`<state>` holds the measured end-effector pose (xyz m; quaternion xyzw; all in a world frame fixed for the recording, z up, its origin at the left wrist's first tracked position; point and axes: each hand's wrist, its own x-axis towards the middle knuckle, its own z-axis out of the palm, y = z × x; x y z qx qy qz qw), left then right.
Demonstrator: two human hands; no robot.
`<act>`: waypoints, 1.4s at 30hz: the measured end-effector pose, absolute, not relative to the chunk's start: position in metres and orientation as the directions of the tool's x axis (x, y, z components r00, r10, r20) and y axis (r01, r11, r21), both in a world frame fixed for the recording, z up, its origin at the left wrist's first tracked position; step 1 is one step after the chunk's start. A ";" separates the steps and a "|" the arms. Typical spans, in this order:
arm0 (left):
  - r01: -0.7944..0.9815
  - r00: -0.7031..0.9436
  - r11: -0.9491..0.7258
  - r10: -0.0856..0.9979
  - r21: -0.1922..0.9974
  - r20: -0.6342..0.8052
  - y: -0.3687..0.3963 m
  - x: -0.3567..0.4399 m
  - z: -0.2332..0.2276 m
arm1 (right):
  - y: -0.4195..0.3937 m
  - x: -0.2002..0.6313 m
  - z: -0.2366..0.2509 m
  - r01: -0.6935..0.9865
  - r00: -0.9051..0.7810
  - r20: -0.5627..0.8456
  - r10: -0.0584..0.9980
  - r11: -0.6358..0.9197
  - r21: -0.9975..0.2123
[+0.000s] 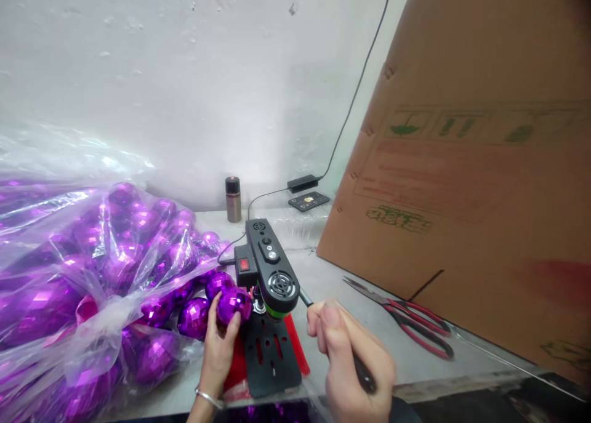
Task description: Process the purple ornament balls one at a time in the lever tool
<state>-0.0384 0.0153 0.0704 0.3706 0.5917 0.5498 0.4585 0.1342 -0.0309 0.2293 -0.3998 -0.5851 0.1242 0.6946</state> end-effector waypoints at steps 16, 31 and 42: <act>0.111 -0.116 -0.074 0.989 0.991 0.087 -0.005 -0.039 0.029 | -0.031 0.130 0.235 0.295 0.324 0.683 0.655 0.616 -0.731; 0.285 -0.043 -0.103 0.992 0.953 0.120 -0.011 -0.031 0.032 | -0.037 0.119 0.237 0.201 0.420 0.581 0.698 0.553 -0.809; 0.316 -0.098 -0.108 0.984 0.943 0.146 -0.010 -0.004 0.035 | -0.034 0.129 0.236 0.269 0.325 0.651 0.687 0.592 -0.759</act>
